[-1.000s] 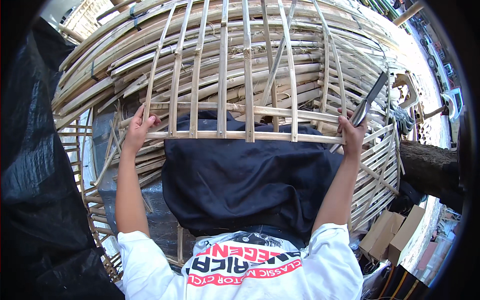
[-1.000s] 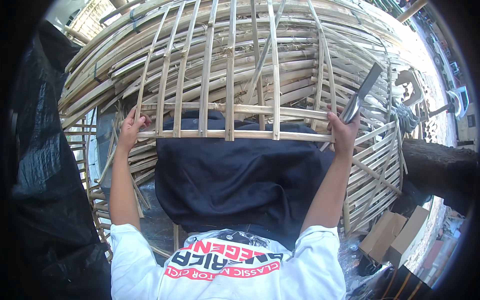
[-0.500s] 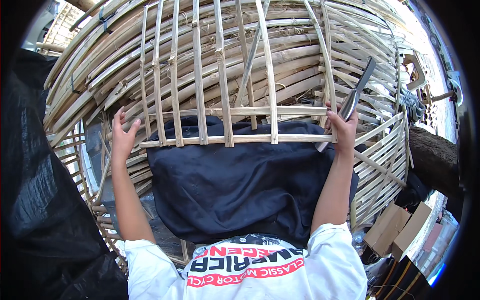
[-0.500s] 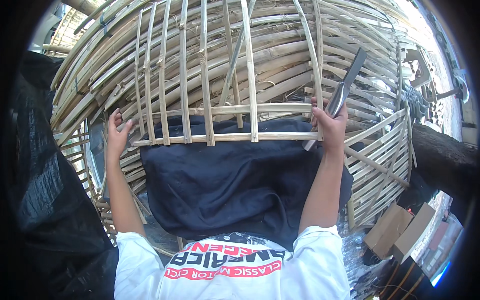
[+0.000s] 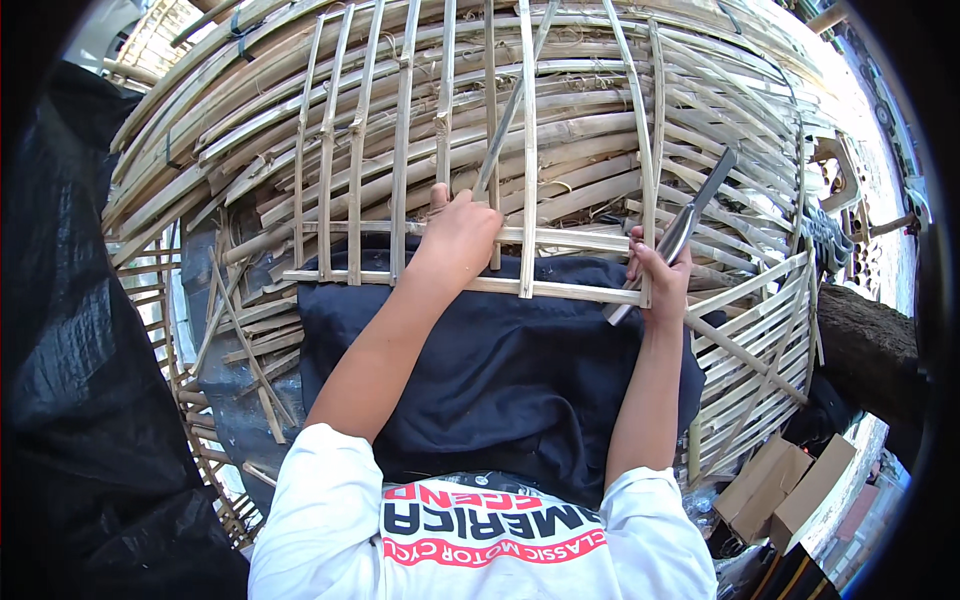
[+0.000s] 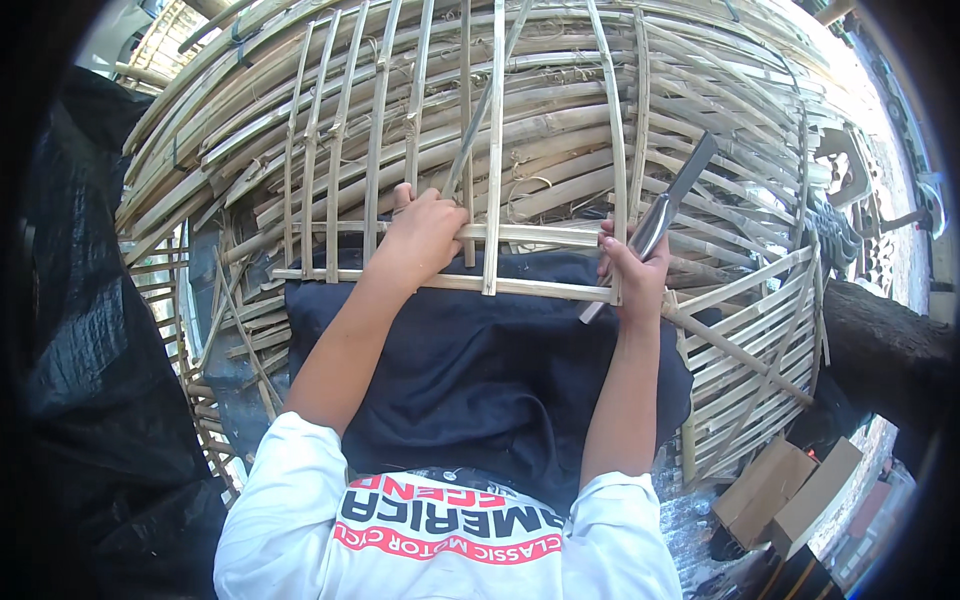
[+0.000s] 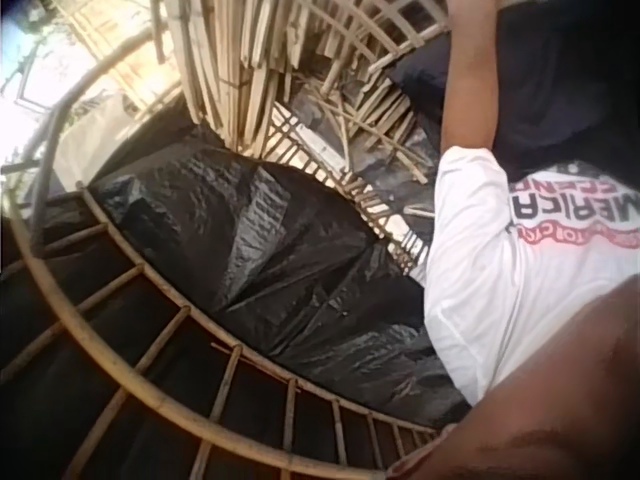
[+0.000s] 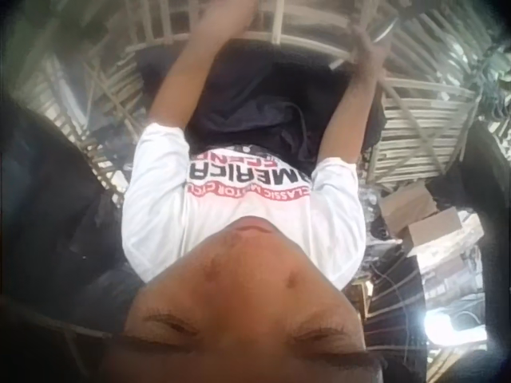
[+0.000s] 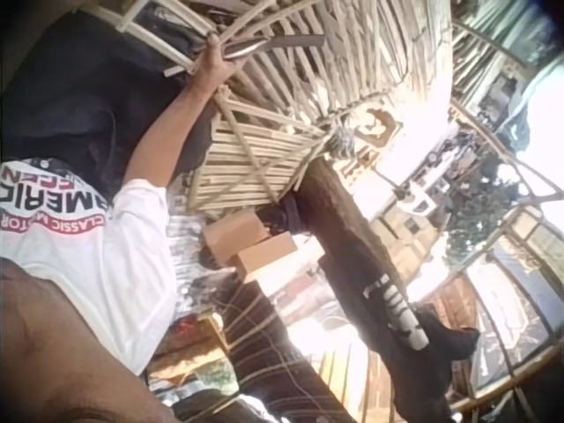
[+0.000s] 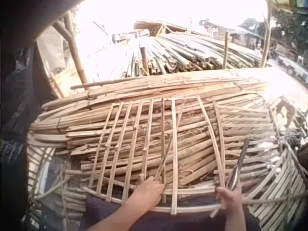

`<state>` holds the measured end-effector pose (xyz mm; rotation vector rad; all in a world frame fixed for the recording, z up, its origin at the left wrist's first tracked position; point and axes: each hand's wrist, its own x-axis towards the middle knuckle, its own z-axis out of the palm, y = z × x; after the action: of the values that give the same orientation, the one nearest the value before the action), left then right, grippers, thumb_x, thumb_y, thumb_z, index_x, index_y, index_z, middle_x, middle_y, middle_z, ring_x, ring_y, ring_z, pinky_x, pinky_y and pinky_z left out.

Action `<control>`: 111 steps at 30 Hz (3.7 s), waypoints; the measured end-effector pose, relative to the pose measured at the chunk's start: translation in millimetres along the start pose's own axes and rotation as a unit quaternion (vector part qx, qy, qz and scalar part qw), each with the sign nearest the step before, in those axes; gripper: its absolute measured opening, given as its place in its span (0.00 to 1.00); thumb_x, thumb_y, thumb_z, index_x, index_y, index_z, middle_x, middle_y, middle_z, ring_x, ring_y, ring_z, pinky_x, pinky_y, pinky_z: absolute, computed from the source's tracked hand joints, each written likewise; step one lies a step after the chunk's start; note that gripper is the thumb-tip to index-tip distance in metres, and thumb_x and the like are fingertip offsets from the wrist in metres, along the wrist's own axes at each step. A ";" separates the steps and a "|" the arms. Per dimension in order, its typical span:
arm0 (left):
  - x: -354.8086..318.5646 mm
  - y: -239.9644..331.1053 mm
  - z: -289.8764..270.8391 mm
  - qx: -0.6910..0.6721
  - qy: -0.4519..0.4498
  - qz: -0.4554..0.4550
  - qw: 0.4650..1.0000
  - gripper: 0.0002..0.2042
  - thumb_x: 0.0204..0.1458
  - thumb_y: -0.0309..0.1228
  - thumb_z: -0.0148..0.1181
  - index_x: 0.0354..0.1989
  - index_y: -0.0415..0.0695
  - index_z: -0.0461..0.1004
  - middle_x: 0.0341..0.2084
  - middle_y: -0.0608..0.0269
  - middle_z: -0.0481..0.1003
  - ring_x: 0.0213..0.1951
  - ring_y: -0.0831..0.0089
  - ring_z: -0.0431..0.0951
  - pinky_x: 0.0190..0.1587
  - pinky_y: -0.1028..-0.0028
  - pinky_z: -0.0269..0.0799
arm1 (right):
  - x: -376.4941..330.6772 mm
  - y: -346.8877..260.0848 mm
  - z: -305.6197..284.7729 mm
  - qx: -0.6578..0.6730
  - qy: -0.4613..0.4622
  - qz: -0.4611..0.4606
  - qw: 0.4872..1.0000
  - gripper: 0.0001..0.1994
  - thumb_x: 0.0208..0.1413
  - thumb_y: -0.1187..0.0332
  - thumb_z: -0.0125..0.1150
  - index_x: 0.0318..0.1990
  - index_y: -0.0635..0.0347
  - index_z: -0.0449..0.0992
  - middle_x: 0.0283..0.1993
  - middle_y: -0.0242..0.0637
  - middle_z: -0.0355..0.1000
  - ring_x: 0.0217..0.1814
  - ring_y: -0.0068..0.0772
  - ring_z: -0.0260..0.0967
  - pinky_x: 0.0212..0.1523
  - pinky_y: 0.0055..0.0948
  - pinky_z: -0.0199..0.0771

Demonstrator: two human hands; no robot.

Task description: The person constructs a bamboo lattice structure by weaving and positioning thin bamboo strips together. The person handles a metal tool and adjusts the position of the lattice segments on a stack of bamboo poles.

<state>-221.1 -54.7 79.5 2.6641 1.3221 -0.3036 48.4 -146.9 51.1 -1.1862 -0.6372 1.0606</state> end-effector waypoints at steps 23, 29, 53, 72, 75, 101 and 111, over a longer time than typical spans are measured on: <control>7.5 -18.1 21.2 -0.242 0.128 0.077 0.959 0.08 0.45 0.28 0.65 0.30 0.40 0.73 0.27 0.53 0.76 0.36 0.53 0.78 0.40 0.57 0.72 | -13.8 15.4 17.5 -0.046 0.074 -0.049 0.995 0.23 0.51 0.81 0.63 0.52 0.66 0.59 0.49 0.57 0.72 0.32 0.33 0.77 0.21 0.24 0.77; 4.9 -14.9 26.2 -0.164 0.122 0.062 0.977 0.08 0.45 0.32 0.66 0.31 0.46 0.75 0.27 0.63 0.78 0.36 0.63 0.79 0.43 0.65 0.65 | -15.2 17.8 12.0 -0.046 0.073 -0.047 0.995 0.21 0.53 0.82 0.60 0.52 0.67 0.59 0.50 0.59 0.71 0.36 0.40 0.78 0.21 0.22 0.77; -62.4 -89.9 -19.4 -0.265 0.342 -0.146 0.890 0.20 0.46 0.38 0.68 0.47 0.48 0.75 0.38 0.59 0.77 0.46 0.62 0.76 0.59 0.58 0.59 | -9.8 31.0 -11.5 -0.051 0.031 -0.044 0.997 0.25 0.56 0.81 0.58 0.59 0.65 0.56 0.51 0.61 0.70 0.42 0.40 0.77 0.21 0.21 0.75; -189.9 -272.6 117.1 -0.741 0.032 -0.335 0.581 0.19 0.60 0.50 0.56 0.40 0.45 0.77 0.29 0.69 0.78 0.32 0.77 0.77 0.43 0.73 0.73 | -8.4 25.2 -6.0 -0.053 0.019 -0.045 0.997 0.26 0.55 0.81 0.59 0.60 0.68 0.56 0.52 0.61 0.70 0.37 0.34 0.77 0.19 0.20 0.74; -195.5 -272.5 116.4 -0.748 0.081 -0.285 0.593 0.14 0.58 0.43 0.61 0.41 0.44 0.77 0.30 0.69 0.78 0.32 0.78 0.77 0.42 0.75 0.73 | -10.2 26.8 3.0 -0.052 0.035 -0.065 0.996 0.19 0.57 0.79 0.57 0.55 0.68 0.63 0.47 0.56 0.73 0.27 0.27 0.74 0.21 0.19 0.72; -184.4 -255.8 120.3 -0.663 0.249 -0.226 0.669 0.13 0.46 0.22 0.72 0.33 0.43 0.70 0.26 0.72 0.75 0.27 0.87 0.73 0.30 0.85 0.69 | -13.1 29.1 9.9 -0.054 0.034 -0.058 0.996 0.19 0.54 0.79 0.59 0.53 0.69 0.65 0.41 0.54 0.76 0.20 0.27 0.70 0.19 0.20 0.70; -184.3 -234.6 89.0 -0.607 0.254 -0.217 0.721 0.12 0.50 0.26 0.70 0.31 0.45 0.69 0.24 0.74 0.73 0.26 0.90 0.67 0.28 0.85 0.62 | -8.1 9.8 -6.9 -0.038 0.024 -0.052 0.998 0.15 0.55 0.77 0.60 0.48 0.68 0.66 0.41 0.55 0.77 0.18 0.26 0.68 0.19 0.20 0.69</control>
<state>-527.4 -75.5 28.1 1.2903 1.4554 0.9933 47.9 -157.0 40.7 -1.2274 -0.6997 0.9236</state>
